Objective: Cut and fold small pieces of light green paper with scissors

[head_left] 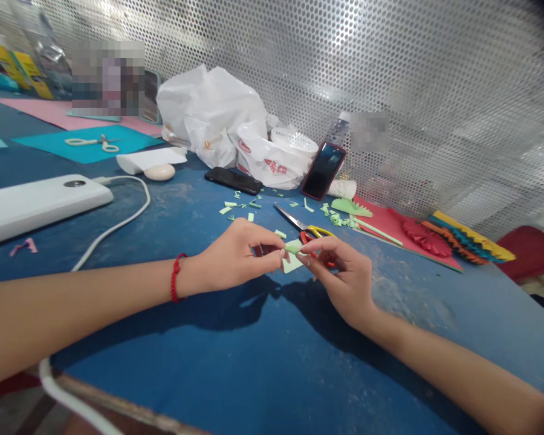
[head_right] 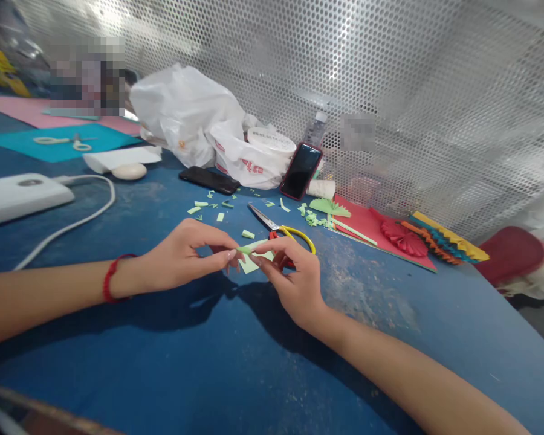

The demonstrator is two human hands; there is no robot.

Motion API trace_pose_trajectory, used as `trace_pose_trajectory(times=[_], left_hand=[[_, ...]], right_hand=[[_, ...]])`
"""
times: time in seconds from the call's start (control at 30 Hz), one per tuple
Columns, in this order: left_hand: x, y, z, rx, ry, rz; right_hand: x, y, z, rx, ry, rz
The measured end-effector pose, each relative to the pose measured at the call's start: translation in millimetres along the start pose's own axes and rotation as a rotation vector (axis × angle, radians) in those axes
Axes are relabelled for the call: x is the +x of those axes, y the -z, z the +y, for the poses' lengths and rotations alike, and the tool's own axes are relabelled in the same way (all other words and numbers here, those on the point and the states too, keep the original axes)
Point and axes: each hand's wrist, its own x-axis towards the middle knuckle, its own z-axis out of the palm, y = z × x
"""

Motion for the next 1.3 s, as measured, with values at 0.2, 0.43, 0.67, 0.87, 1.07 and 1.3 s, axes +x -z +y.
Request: trace_pose_trajectory(times=[0.2, 0.43, 0.67, 0.87, 1.07, 1.3], left_hand=[[-0.2, -0.5, -0.3, 0.019, 0.01, -0.013], [-1.4, -1.4, -2.6, 0.022, -0.015, -0.026], [-0.6, -2.3, -4.5, 0.072, -0.091, -0.011], [-0.8, -2.4, -5.9, 0.076, -0.118, -0.021], [-0.3, -2.9, -5.9, 0.069, -0.125, -0.024], [-0.3, -2.3, -5.6, 0.089, -0.114, -0.032]], right_hand=[[-1.6, 0.0, 0.0, -0.003, -0.01, 0.023], [-2.9, 0.4, -0.5, -0.011, 0.006, 0.03], [-2.4, -0.5, 0.7, -0.027, 0.024, 0.029], [-2.4, 0.7, 2.3, -0.039, 0.093, -0.007], [-2.0, 0.7, 2.2, -0.042, 0.093, -0.009], [-2.1, 1.5, 1.2, -0.047, 0.097, -0.006]])
